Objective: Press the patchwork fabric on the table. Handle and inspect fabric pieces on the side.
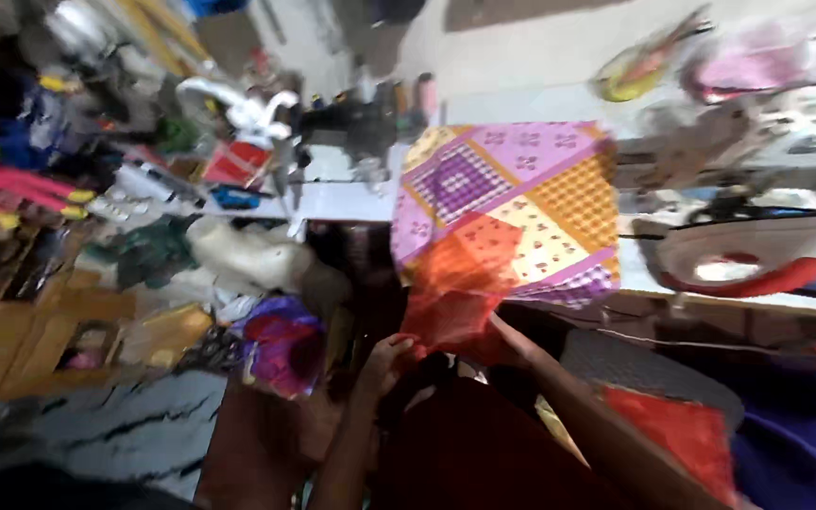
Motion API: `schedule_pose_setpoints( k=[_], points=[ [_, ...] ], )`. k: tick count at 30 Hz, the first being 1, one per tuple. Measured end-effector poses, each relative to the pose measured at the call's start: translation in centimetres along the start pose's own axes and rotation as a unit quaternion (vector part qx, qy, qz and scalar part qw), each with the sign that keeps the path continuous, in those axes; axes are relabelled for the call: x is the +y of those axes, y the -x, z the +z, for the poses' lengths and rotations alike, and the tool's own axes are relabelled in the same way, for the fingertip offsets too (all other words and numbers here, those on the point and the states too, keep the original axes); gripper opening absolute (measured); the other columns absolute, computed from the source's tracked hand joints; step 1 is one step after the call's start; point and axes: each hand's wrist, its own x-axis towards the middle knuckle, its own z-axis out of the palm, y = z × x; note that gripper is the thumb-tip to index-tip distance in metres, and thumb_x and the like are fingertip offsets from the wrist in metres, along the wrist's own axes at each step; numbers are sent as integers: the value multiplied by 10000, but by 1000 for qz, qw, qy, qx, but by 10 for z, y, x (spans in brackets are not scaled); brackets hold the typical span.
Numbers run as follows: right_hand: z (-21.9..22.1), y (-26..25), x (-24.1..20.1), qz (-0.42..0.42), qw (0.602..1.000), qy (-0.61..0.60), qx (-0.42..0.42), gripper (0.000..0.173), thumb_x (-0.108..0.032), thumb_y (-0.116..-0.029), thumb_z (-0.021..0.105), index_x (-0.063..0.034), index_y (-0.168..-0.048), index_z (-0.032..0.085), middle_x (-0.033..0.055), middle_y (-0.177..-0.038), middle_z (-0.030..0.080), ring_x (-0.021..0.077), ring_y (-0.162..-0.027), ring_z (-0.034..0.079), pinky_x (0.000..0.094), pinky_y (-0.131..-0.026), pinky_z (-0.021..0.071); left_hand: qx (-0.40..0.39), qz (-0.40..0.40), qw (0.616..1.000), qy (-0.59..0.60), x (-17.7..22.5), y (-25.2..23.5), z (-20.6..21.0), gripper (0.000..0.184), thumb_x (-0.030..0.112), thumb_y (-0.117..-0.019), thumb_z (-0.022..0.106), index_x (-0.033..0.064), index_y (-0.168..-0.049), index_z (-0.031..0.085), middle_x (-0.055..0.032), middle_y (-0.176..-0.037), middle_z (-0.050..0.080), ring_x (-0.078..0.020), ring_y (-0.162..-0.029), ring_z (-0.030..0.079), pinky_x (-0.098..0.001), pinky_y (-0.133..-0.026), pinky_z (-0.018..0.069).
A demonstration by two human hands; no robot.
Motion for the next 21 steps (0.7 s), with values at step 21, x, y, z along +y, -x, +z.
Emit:
schedule_pose_setpoints(
  k=[21],
  points=[
    [484, -66, 143, -1, 887, 403, -227, 210, -133, -1020, 634, 42, -1134, 659, 72, -991, 690, 92, -862, 660, 297, -831, 574, 450, 111, 883, 78, -102, 337, -413, 260, 101, -1039, 541, -14, -1267, 589, -31, -941, 683, -28, -771, 637, -204, -705, 550]
  ],
)
